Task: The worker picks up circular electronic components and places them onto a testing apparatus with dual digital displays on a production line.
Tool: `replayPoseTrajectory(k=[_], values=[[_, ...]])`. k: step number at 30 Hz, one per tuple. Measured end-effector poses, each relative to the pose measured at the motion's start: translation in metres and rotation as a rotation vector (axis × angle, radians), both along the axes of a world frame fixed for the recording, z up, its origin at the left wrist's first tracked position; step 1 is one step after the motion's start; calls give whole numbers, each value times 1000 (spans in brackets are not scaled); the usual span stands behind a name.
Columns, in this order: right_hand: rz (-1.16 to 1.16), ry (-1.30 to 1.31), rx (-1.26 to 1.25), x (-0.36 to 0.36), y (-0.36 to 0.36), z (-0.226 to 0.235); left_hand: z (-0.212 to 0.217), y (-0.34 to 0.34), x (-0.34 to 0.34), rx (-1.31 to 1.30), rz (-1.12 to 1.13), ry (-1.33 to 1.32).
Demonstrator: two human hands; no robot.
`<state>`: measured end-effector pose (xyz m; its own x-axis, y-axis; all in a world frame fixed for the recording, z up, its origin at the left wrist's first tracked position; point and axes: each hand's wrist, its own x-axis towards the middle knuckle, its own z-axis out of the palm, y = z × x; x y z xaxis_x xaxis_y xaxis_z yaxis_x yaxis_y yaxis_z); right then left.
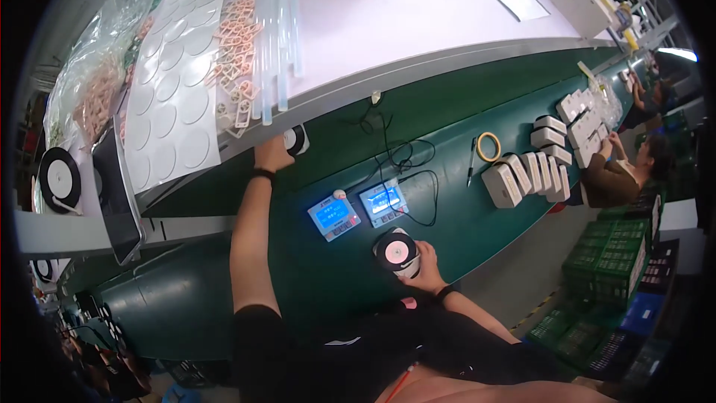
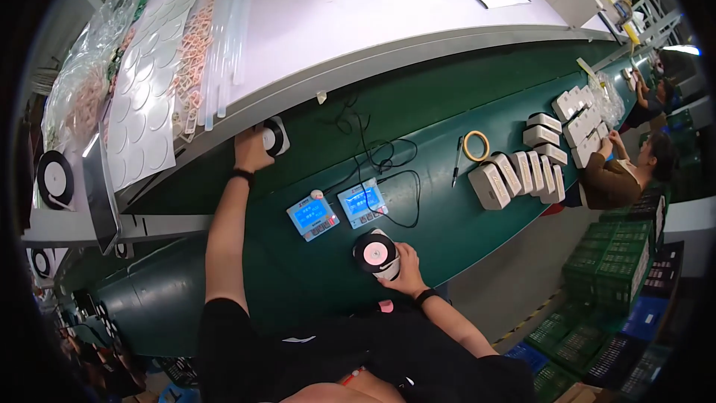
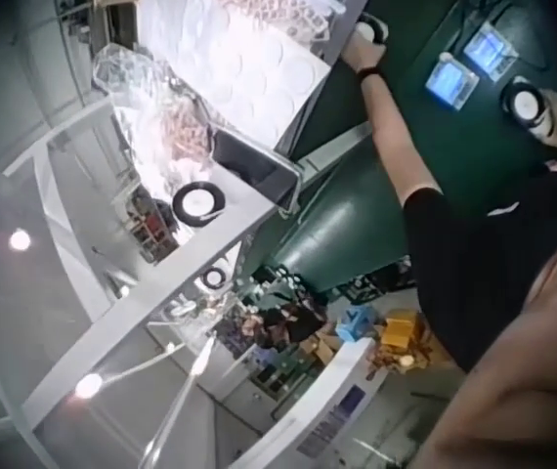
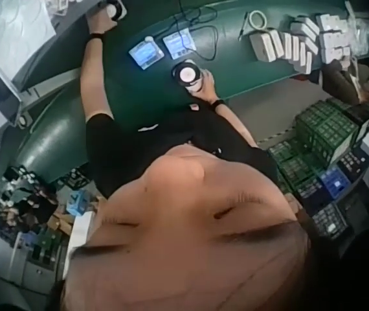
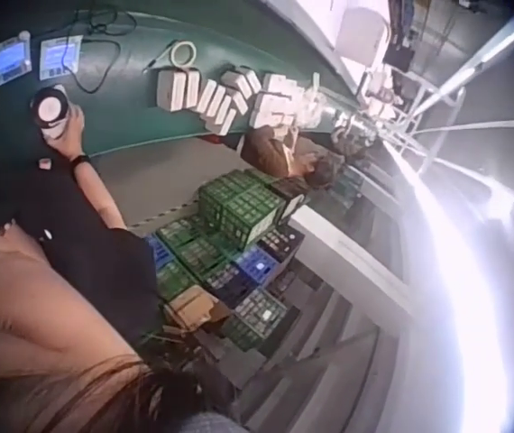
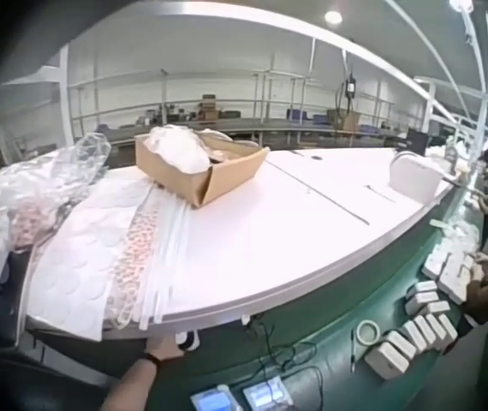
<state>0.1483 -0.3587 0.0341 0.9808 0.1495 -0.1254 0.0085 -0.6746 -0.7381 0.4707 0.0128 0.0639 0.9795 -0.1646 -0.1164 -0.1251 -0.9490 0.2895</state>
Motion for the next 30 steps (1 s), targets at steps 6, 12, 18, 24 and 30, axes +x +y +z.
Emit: replayPoseTrajectory(k=[6, 12, 18, 24, 30], values=[[-2, -65, 9, -7, 2, -3, 59, -11, -166, -177, 298, -249], [-29, -164, 11, -9, 4, -10, 33, -30, -298, -186, 567, 60], [-56, -201, 3, -13, 3, -23, -8, -68, -345, -139, 737, -31], [-100, -201, -21, -19, 13, -16, -69, -50, -379, -890, 460, 37], [-163, -186, -21, -26, 16, -13, -71, -56, -381, -832, 427, -20]])
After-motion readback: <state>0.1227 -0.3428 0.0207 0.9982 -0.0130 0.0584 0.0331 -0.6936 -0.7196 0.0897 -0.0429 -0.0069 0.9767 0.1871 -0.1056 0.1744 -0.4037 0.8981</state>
